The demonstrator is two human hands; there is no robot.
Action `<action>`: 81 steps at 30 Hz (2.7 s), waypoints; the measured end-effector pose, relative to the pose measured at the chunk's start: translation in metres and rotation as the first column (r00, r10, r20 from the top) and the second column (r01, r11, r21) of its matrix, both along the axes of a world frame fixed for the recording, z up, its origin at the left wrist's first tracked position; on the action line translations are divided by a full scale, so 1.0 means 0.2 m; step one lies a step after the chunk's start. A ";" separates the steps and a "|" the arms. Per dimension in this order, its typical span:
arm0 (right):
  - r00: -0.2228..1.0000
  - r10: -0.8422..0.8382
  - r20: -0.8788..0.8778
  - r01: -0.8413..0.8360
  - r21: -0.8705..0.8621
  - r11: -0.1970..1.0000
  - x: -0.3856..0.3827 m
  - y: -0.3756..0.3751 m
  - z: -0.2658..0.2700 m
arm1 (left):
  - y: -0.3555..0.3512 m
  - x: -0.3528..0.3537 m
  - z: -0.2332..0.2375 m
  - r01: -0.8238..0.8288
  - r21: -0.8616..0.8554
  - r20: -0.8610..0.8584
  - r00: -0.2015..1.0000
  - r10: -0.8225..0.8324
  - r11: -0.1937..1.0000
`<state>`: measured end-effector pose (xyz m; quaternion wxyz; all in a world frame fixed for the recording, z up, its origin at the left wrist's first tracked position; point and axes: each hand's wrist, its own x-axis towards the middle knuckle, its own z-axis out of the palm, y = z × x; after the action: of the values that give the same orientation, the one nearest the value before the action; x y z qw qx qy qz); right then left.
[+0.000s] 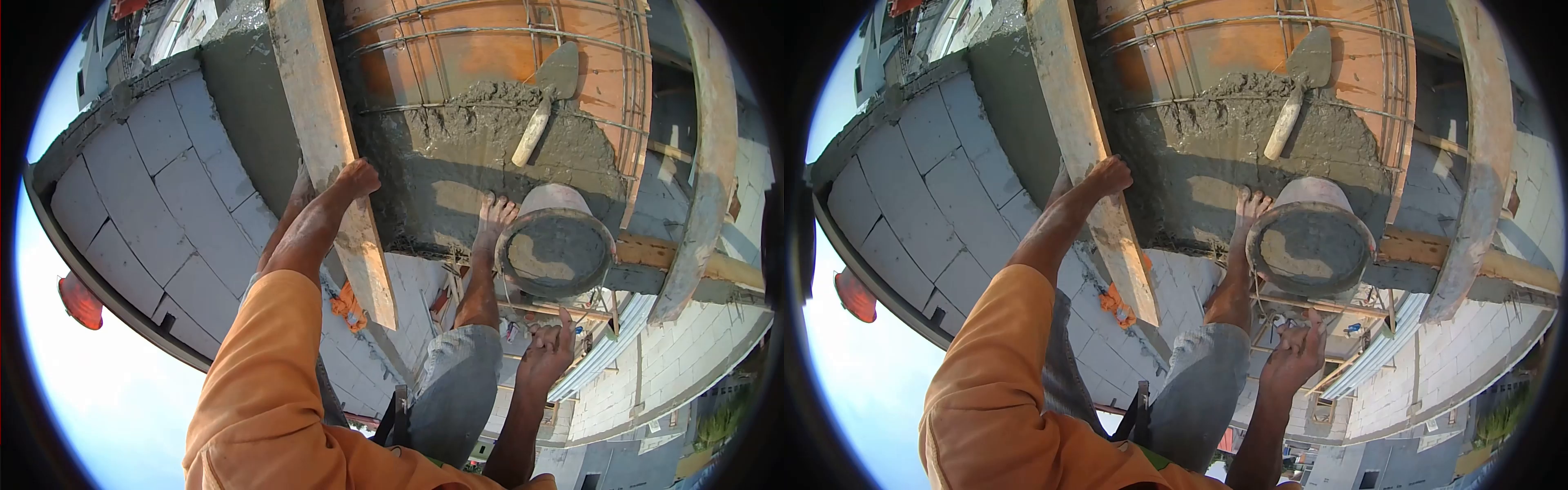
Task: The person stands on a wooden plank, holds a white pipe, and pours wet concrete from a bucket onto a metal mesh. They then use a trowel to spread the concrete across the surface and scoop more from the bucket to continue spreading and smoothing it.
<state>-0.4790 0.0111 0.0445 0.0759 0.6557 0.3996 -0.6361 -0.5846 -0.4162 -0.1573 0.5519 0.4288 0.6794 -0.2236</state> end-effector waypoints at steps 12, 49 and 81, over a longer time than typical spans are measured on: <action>0.999 0.044 -0.016 -0.045 -0.034 0.998 0.00 -0.02 -0.02 | -0.47 0.06 0.04 -0.051 0.114 -0.130 0.989 0.065 0.992; 0.992 0.062 -0.114 -0.059 0.028 0.998 -0.54 -0.78 0.79 | 0.70 0.15 1.39 -0.949 0.226 0.830 0.070 0.553 -0.219; 0.829 -0.340 -0.445 -0.076 -0.691 0.719 0.21 -0.93 -0.64 | 0.12 -0.16 2.30 -0.855 -0.230 0.804 -0.435 0.405 -0.464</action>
<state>-0.4361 -0.1745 -0.0843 0.1474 0.4006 0.0914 -0.8997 -0.6174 -0.3925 0.3032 0.4695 -0.0949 0.5070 0.7166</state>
